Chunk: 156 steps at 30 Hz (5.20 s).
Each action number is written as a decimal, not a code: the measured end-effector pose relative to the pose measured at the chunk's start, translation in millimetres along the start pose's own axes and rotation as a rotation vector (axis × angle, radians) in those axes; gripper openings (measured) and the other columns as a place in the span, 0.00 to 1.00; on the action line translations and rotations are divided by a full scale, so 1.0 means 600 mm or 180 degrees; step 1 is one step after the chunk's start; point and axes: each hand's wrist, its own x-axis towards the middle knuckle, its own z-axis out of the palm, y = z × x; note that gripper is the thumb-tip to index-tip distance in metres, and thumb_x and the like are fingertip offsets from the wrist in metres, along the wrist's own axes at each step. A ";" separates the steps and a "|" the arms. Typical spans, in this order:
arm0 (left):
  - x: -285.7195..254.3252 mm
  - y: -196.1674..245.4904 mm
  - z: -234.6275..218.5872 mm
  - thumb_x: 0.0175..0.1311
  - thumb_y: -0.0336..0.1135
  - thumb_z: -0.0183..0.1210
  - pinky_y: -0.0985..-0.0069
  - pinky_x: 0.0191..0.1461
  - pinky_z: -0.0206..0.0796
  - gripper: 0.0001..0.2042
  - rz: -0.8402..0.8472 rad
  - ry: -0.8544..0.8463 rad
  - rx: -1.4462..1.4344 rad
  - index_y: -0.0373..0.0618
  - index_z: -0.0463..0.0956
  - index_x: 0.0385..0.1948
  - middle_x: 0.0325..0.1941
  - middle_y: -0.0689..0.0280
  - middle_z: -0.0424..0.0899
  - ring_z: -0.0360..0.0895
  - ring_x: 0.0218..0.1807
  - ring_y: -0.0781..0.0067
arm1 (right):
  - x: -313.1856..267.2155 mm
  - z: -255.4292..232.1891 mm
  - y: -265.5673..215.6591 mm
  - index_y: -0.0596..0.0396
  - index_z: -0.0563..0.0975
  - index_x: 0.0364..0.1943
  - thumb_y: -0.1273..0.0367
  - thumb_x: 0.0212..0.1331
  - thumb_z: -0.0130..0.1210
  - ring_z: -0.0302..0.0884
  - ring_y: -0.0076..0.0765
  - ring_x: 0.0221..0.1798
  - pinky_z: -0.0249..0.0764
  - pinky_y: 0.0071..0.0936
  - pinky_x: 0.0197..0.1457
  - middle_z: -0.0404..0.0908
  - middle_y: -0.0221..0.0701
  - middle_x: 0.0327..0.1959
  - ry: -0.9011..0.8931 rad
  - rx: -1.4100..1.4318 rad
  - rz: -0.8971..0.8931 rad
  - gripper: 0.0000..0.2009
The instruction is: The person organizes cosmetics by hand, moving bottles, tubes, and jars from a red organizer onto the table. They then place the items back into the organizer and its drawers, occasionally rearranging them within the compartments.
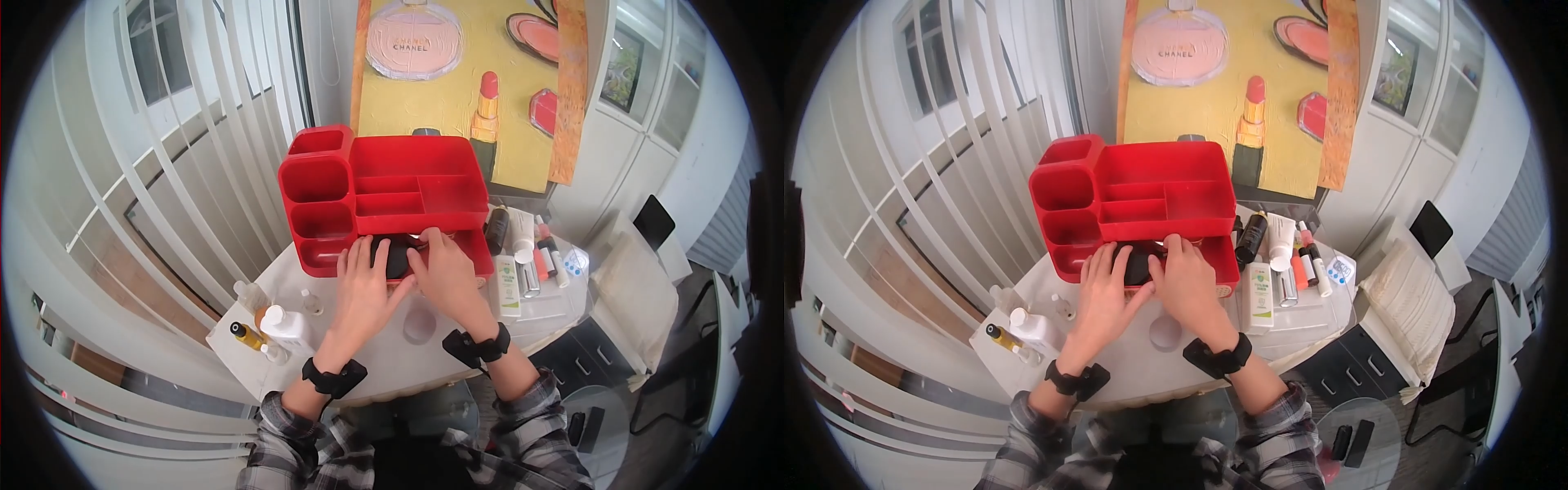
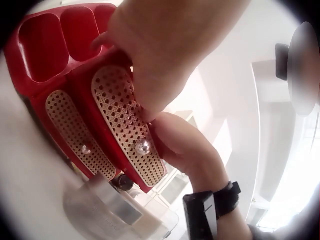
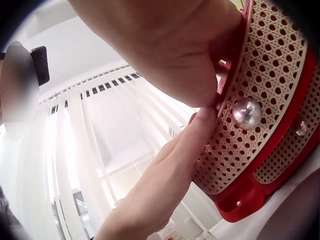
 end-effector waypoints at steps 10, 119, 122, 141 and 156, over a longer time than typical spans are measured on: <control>0.012 0.001 -0.015 0.60 0.49 0.69 0.46 0.73 0.55 0.36 -0.0224 -0.0180 -0.0587 0.32 0.70 0.63 0.64 0.42 0.72 0.67 0.68 0.40 | 0.005 0.000 0.009 0.59 0.72 0.43 0.65 0.66 0.59 0.82 0.55 0.45 0.78 0.48 0.45 0.83 0.44 0.41 -0.0103 0.0170 0.0093 0.13; -0.035 0.067 -0.127 0.58 0.36 0.69 0.56 0.65 0.71 0.24 0.0274 -0.0722 -0.0601 0.34 0.76 0.54 0.58 0.47 0.80 0.78 0.60 0.45 | -0.038 -0.075 0.054 0.62 0.75 0.44 0.69 0.60 0.64 0.79 0.53 0.46 0.77 0.48 0.45 0.77 0.43 0.42 -0.0091 0.0176 -0.0043 0.13; -0.008 0.064 -0.109 0.61 0.37 0.68 0.55 0.67 0.69 0.23 0.0272 -0.0443 -0.0524 0.33 0.77 0.54 0.57 0.46 0.81 0.78 0.59 0.44 | -0.009 -0.056 0.060 0.60 0.76 0.46 0.64 0.61 0.64 0.78 0.58 0.52 0.78 0.50 0.49 0.76 0.49 0.49 -0.0435 -0.0093 0.0176 0.16; 0.051 0.016 -0.025 0.68 0.48 0.63 0.55 0.59 0.73 0.30 -0.0132 -0.0822 -0.0810 0.25 0.73 0.58 0.53 0.38 0.82 0.80 0.55 0.36 | 0.025 -0.038 0.084 0.56 0.81 0.37 0.63 0.59 0.63 0.80 0.57 0.54 0.78 0.46 0.52 0.81 0.44 0.49 -0.1297 0.0614 0.0130 0.11; 0.115 -0.024 0.039 0.63 0.55 0.60 0.57 0.77 0.57 0.41 -0.0543 -0.2174 -0.0636 0.23 0.63 0.66 0.69 0.34 0.69 0.65 0.74 0.38 | 0.060 0.001 0.105 0.55 0.79 0.51 0.68 0.61 0.53 0.71 0.56 0.65 0.67 0.47 0.69 0.77 0.47 0.57 -0.1815 -0.0332 -0.0030 0.15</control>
